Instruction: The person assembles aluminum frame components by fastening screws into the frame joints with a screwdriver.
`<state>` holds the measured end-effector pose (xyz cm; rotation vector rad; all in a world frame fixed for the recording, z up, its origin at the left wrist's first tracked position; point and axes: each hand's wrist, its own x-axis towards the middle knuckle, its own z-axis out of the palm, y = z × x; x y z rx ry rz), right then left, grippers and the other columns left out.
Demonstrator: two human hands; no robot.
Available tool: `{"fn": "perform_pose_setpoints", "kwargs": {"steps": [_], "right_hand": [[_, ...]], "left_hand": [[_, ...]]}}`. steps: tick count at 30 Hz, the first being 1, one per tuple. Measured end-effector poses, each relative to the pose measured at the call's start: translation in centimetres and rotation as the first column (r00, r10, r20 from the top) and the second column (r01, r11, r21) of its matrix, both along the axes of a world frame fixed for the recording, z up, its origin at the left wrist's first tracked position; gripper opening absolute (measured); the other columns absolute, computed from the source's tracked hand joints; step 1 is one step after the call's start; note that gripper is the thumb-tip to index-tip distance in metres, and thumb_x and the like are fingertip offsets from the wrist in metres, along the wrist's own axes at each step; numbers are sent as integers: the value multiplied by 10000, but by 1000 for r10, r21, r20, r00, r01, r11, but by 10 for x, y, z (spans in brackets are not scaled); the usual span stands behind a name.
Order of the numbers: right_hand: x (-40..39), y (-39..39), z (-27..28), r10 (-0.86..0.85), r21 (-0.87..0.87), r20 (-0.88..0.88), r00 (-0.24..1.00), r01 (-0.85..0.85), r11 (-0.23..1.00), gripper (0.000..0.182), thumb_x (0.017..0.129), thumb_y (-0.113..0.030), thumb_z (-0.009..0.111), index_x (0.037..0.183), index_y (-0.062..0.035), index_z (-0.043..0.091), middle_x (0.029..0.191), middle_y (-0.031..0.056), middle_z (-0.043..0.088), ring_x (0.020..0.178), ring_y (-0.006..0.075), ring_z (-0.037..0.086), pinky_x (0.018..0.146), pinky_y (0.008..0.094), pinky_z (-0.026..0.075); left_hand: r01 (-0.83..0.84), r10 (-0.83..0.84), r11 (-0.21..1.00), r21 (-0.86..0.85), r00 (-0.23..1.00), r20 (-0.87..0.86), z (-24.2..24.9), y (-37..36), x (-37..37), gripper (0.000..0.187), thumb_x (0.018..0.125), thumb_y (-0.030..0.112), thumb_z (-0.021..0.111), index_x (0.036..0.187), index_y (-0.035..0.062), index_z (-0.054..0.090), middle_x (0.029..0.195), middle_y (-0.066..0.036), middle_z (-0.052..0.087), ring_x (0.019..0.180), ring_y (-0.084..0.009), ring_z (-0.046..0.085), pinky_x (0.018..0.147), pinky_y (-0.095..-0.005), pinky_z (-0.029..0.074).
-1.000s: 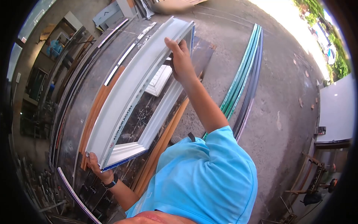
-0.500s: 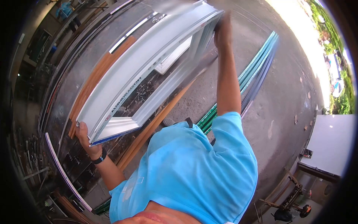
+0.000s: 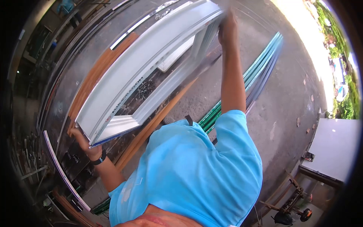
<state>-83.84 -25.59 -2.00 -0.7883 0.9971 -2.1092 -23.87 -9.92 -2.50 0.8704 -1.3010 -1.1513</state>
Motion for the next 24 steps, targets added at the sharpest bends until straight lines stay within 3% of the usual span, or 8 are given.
{"fn": "perform_pose_setpoints", "kwargs": {"steps": [3, 5, 8, 12, 17, 19, 22, 24], "right_hand": [[-4, 4, 4, 51, -58, -6, 999, -51, 997, 329, 1070, -340, 532, 1146, -28, 602, 1056, 99, 671, 972, 212, 642, 904, 381, 486], [-9, 5, 7, 78, -10, 22, 997, -77, 997, 277, 1049, -308, 558, 1121, -43, 599, 1025, 94, 662, 941, 200, 633, 876, 372, 484], [3, 10, 17, 68, -7, 35, 997, -68, 998, 199, 1024, -273, 596, 1014, -74, 601, 907, 43, 613, 842, 153, 585, 778, 324, 467], [-2, 11, 13, 71, -8, -29, 997, -71, 997, 218, 1028, -267, 584, 1057, -52, 600, 900, 59, 625, 841, 171, 612, 818, 339, 483], [6, 9, 18, -11, 45, -59, 998, 14, 999, 237, 1010, -273, 580, 1057, -41, 600, 891, 60, 629, 816, 155, 604, 788, 316, 477], [-4, 5, 10, -6, 134, -104, 995, 20, 991, 298, 988, -299, 585, 1105, -25, 594, 986, 75, 623, 928, 162, 589, 845, 312, 456], [22, 21, 45, -319, 194, -457, 830, 443, 875, 390, 978, -375, 606, 1155, -29, 582, 1091, 81, 594, 1043, 178, 546, 922, 344, 427], [35, 40, 80, -366, -61, -665, 651, 440, 896, 626, 972, -527, 576, 1324, -10, 551, 1295, 153, 581, 1286, 259, 497, 1118, 378, 346]], "left_hand": [[-206, 224, 972, -110, 956, 190, -18, 10, -4, 671, 1075, 373, 491, 1552, -56, 292, 1489, -238, 448, 1372, -313, 465, 1172, -478, 322], [-211, 474, 851, -482, 703, 530, -27, 11, -4, 730, 1057, 395, 529, 1568, -51, 261, 1502, -243, 436, 1394, -311, 440, 1183, -497, 299], [-173, 452, 847, -503, 733, 508, -24, 10, -1, 766, 1033, 415, 572, 1562, -51, 274, 1500, -242, 438, 1398, -307, 432, 1186, -506, 288], [-148, 306, 913, -380, 864, 400, -27, 11, 6, 737, 1029, 433, 574, 1524, -55, 330, 1458, -218, 475, 1361, -284, 467, 1165, -478, 317], [-130, 142, 966, 224, 989, -36, 5, -1, -8, 602, 1055, 481, 467, 1350, -41, 518, 1209, -151, 616, 1183, -203, 580, 1049, -377, 420], [-108, 125, 947, 302, 991, -38, 24, 0, -23, 578, 1068, 487, 406, 1259, -27, 589, 1083, -125, 651, 1102, -176, 612, 989, -349, 454], [-158, 159, 962, 222, 987, 16, 31, -1, -31, 565, 1076, 464, 375, 1201, -24, 632, 1056, -129, 671, 1062, -192, 636, 957, -360, 477], [-144, 149, 970, 194, 989, -11, 43, -6, -52, 544, 1063, 457, 333, 1162, -4, 605, 1012, -117, 661, 956, -188, 634, 842, -340, 486]]}}
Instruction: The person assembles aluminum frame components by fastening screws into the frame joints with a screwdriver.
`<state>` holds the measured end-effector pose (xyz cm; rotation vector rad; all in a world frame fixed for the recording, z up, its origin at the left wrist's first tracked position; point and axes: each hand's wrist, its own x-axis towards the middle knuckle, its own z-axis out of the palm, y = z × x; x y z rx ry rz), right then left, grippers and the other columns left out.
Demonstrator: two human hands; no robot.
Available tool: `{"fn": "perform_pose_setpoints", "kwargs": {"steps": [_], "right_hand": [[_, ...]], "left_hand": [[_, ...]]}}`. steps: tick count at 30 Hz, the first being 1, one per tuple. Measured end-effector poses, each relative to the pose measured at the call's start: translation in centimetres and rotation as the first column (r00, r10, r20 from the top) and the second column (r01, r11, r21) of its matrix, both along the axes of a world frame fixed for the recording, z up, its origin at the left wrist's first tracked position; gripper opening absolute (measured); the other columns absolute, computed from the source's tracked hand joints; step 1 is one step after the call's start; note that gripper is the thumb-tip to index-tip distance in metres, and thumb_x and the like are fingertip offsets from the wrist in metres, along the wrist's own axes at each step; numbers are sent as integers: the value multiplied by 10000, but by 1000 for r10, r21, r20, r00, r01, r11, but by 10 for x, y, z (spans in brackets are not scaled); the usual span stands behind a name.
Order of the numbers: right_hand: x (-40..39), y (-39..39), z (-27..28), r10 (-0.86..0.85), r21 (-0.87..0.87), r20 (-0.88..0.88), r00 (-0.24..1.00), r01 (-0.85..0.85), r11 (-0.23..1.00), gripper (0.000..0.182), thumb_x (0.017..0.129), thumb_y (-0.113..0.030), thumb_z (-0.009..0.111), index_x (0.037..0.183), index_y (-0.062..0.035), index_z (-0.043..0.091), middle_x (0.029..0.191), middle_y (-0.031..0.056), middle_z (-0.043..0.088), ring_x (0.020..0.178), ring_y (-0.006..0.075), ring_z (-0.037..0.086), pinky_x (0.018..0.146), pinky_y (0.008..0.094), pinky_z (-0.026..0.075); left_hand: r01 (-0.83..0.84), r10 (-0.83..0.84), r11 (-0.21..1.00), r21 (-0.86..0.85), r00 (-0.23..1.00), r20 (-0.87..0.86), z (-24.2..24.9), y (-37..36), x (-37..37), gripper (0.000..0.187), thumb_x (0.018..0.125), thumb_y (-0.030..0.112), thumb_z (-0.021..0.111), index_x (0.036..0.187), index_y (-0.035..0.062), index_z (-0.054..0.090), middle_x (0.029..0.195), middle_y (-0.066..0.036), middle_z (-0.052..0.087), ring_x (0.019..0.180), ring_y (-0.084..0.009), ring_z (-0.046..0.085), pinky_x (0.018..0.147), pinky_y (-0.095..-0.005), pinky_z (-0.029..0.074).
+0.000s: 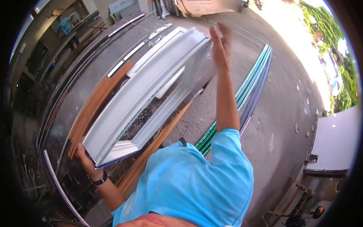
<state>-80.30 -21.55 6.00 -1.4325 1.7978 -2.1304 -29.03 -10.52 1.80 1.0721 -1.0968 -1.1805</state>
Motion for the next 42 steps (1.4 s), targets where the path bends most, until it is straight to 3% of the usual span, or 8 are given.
{"fn": "perform_pose_setpoints", "kwargs": {"steps": [2, 5, 11, 22, 25, 28, 35, 42], "right_hand": [[36, 27, 55, 280, -15, -385, 879, -310, 951, 796, 904, -584, 680, 1445, -28, 501, 1466, 224, 523, 1407, 351, 453, 1144, 425, 366], [133, 46, 92, 552, 265, -745, 374, -593, 760, 1017, 701, -534, 835, 1518, -81, 435, 1499, 178, 506, 1431, 366, 422, 1164, 506, 363], [220, 42, 62, 829, 818, -555, -63, -219, 531, 1174, 546, -120, 935, 1570, -177, 364, 1369, 129, 551, 1278, 354, 510, 1120, 510, 394], [230, 52, 62, 755, 739, -655, -35, -237, 631, 1115, 559, -28, 904, 1547, -167, 406, 1303, 124, 578, 1225, 347, 542, 1117, 496, 419], [230, 52, 62, 759, 743, -650, -34, -238, 625, 1114, 560, -23, 900, 1547, -170, 405, 1301, 128, 581, 1229, 349, 542, 1117, 500, 421], [232, 53, 64, 759, 744, -651, -27, -220, 630, 1103, 568, -19, 892, 1546, -170, 406, 1297, 131, 583, 1229, 350, 543, 1114, 506, 423], [240, 58, 58, 724, 715, -690, -22, -178, 676, 1074, 591, 10, 863, 1547, -165, 405, 1280, 122, 584, 1223, 348, 540, 1113, 513, 429], [241, 55, 81, 715, 713, -685, -142, -335, 616, 1254, 556, -346, 932, 1601, -135, 273, 1517, 177, 450, 1420, 431, 388, 1211, 621, 240]], "left_hand": [[-22, 25, 999, 49, 998, -62, 7, 2, -11, 521, 1055, 414, 311, 1154, -8, 601, 985, -117, 680, 901, -177, 651, 771, -310, 499], [-19, 14, 999, 47, 995, 100, 11, 2, 0, 505, 1055, 404, 378, 1107, -23, 643, 946, -70, 675, 845, -128, 603, 778, -275, 464], [91, -88, 996, -21, 990, 111, 14, -1, 3, 445, 1070, 382, 410, 1115, 20, 666, 940, -40, 666, 897, -119, 607, 812, -280, 469], [158, -143, 983, -93, 978, 150, 6, 1, 12, 454, 1094, 421, 411, 1146, 28, 632, 1094, -77, 640, 986, -121, 601, 871, -275, 468], [209, -223, 947, -243, 974, -30, -2, 6, 13, 613, 972, 560, 629, 1295, 48, 537, 1197, -103, 600, 1116, -167, 594, 970, -314, 460], [246, -174, 857, -452, 965, 194, -13, 10, 16, 931, 764, 613, 838, 1390, 61, 425, 1220, -136, 590, 1217, -228, 577, 1031, -366, 454], [154, 25, 867, -473, 936, 351, -23, 10, 10, 1048, 654, 599, 919, 1362, 29, 397, 1251, -202, 601, 1190, -315, 628, 986, -416, 519], [150, 72, 846, -512, 919, 388, -26, 10, 10, 1052, 648, 598, 922, 1354, 34, 383, 1177, -206, 642, 1100, -353, 681, 957, -421, 546]]}}
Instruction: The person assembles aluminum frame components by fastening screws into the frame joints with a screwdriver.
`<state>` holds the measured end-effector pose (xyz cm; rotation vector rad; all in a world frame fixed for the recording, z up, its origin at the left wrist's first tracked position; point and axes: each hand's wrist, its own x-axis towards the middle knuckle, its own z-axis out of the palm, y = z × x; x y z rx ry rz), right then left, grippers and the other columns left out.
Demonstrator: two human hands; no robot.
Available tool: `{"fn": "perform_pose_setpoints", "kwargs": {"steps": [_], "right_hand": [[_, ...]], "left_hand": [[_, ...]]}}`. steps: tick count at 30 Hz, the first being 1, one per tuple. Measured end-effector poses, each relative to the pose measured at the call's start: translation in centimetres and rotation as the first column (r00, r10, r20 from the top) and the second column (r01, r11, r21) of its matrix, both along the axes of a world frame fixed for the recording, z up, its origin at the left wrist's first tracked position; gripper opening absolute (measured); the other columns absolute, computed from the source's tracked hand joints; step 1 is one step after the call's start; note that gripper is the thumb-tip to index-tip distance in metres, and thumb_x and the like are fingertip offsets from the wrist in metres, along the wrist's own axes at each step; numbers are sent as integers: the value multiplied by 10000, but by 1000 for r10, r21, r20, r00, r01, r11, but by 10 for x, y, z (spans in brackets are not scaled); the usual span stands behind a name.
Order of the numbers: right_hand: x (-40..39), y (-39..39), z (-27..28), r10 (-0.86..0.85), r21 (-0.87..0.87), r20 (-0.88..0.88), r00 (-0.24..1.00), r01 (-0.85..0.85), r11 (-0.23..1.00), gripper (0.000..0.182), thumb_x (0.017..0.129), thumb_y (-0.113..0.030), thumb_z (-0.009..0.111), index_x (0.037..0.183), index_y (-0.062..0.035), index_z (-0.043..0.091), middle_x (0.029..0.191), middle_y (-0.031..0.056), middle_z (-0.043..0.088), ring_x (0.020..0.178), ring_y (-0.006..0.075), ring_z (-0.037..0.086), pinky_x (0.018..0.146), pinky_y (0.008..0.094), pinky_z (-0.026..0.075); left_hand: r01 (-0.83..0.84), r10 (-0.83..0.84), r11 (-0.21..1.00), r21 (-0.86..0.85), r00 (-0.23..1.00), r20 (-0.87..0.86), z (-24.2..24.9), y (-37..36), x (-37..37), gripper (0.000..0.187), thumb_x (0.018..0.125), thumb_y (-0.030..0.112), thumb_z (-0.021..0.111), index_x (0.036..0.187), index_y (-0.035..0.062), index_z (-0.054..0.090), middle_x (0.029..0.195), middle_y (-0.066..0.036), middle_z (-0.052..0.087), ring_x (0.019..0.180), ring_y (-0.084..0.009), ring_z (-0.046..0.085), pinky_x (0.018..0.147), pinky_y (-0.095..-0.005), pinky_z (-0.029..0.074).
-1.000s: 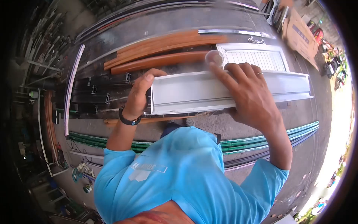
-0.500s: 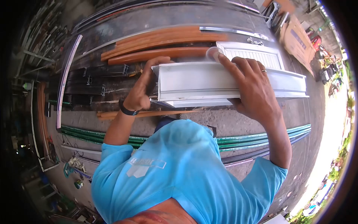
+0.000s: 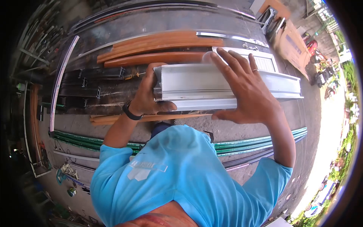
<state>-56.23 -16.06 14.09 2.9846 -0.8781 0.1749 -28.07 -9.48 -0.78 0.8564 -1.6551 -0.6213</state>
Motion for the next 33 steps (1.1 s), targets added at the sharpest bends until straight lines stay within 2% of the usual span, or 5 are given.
{"fn": "perform_pose_setpoints", "kwargs": {"steps": [18, 23, 27, 29, 33], "right_hand": [[36, -2, -18, 41, 135, -47, 998, -34, 990, 1297, 595, -484, 921, 1597, -85, 199, 1483, 246, 447, 1422, 441, 384, 1214, 695, 154], [13, 9, 24, 109, 158, 374, 921, -179, 971, 1172, 501, -513, 954, 1446, -6, 482, 1391, 229, 529, 1253, 419, 534, 1040, 534, 430], [-4, 46, -18, 63, 721, 582, 810, -550, 422, 547, 721, -439, 921, 960, -3, 693, 833, 109, 687, 752, 261, 687, 680, 378, 542], [9, 70, -73, -252, 898, 416, 874, -351, 265, 669, 768, -589, 837, 991, 19, 669, 922, 117, 671, 809, 219, 650, 725, 326, 518], [66, 99, -132, -716, 867, 440, 542, -465, 180, 773, 853, -552, 790, 1277, 37, 520, 1205, 136, 579, 1026, 198, 588, 921, 364, 481]], "left_hand": [[36, -26, 993, 112, 995, -94, 1, 6, 0, 1061, 638, 546, 949, 1387, 30, 401, 1255, -126, 565, 1205, -259, 566, 1019, -380, 457], [47, -41, 996, 70, 996, -85, -3, 1, 2, 1143, 628, 672, 901, 1417, 19, 394, 1277, -135, 564, 1207, -251, 564, 1038, -383, 444], [334, -264, 924, 185, 909, -322, 13, -12, 20, 890, 915, 811, 453, 1312, 19, 536, 1199, -125, 631, 1153, -243, 618, 1026, -395, 469], [366, -257, 843, 395, 918, -302, 25, -26, 37, 786, 992, 724, 395, 1285, 14, 565, 1174, -114, 643, 1119, -216, 621, 1008, -364, 466], [346, -347, 736, 582, 931, -114, 40, -48, 43, 643, 1059, 592, 396, 1263, 16, 595, 1137, -115, 654, 1085, -185, 618, 981, -322, 455]]}}
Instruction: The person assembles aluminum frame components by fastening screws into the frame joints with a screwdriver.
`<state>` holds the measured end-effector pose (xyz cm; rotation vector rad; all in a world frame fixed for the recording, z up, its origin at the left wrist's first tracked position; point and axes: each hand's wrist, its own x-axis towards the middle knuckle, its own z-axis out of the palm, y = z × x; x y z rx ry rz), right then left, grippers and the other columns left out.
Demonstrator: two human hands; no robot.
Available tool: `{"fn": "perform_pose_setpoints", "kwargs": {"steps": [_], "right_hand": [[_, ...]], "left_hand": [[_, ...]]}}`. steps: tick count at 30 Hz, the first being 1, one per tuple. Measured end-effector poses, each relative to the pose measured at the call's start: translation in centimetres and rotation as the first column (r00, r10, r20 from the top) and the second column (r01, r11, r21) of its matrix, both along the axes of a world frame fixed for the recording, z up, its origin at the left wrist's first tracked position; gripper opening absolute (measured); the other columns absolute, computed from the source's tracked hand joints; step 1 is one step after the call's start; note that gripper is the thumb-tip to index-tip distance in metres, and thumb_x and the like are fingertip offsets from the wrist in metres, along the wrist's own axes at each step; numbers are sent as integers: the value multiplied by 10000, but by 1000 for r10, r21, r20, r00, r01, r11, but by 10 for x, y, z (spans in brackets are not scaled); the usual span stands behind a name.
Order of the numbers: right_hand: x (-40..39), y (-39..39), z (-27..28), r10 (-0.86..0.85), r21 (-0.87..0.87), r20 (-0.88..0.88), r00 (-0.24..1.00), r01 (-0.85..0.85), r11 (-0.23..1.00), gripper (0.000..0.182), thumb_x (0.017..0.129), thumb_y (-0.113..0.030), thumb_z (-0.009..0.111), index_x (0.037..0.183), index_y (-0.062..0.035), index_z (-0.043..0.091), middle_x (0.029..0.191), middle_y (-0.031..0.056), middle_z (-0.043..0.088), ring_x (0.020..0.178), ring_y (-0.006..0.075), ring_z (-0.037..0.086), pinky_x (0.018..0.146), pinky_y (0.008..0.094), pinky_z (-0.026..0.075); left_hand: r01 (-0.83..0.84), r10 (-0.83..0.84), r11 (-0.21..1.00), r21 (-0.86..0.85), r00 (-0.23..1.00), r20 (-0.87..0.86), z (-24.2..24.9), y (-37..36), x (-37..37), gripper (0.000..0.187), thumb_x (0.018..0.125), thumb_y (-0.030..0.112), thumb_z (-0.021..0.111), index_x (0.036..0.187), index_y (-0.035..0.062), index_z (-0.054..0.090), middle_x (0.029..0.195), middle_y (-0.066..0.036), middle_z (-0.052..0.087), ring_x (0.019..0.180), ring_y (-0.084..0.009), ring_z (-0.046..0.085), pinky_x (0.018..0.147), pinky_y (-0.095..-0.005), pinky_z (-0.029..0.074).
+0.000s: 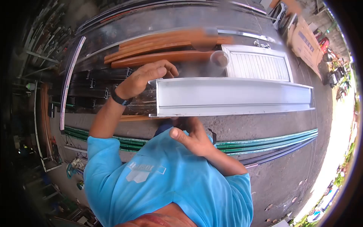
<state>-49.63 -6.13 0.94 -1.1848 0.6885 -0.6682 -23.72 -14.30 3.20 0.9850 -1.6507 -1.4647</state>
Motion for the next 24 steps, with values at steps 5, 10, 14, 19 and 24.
{"fn": "perform_pose_setpoints", "kwargs": {"steps": [5, 10, 14, 19, 24], "right_hand": [[36, 7, 8, -286, 12, 117, 951, 286, 958, 539, 902, -259, 810, 1275, 37, 556, 1181, 110, 642, 1087, 189, 616, 987, 355, 475], [48, 12, 20, -425, 141, 104, 899, 409, 901, 477, 897, -216, 811, 1241, 45, 607, 1142, 127, 690, 1086, 193, 643, 960, 353, 502], [64, 29, 24, -627, 135, 7, 779, 621, 772, 453, 884, -202, 814, 1204, 56, 624, 1087, 127, 714, 998, 194, 676, 902, 335, 529], [73, 40, 19, -776, 43, -87, 624, 781, 623, 609, 839, -309, 805, 1267, 69, 592, 1193, 168, 686, 1107, 240, 667, 1012, 387, 495], [76, 39, 28, -789, 0, -75, 609, 792, 611, 634, 853, -344, 794, 1293, 62, 586, 1188, 176, 697, 1054, 240, 705, 948, 374, 559]], "left_hand": [[278, -257, 953, 119, 952, -165, 0, -11, 5, 639, 991, 584, 560, 1297, 23, 569, 1113, -135, 648, 1134, -217, 603, 993, -340, 450], [355, -331, 911, 210, 933, -142, -2, -20, 7, 778, 882, 636, 645, 1365, 40, 514, 1215, -144, 613, 1216, -229, 567, 1028, -378, 426], [485, -439, 848, 214, 869, -229, -9, -44, 18, 688, 884, 562, 659, 1330, 49, 553, 1202, -139, 623, 1177, -217, 576, 1013, -357, 415], [584, -540, 786, 205, 809, -232, -9, -65, 16, 556, 931, 411, 691, 1338, 51, 569, 1152, -116, 670, 1118, -206, 615, 967, -349, 467], [661, -616, 735, 152, 744, -258, -28, -75, 9, 641, 906, 440, 747, 1370, 48, 541, 1237, -146, 667, 1189, -248, 611, 1006, -357, 480]]}}
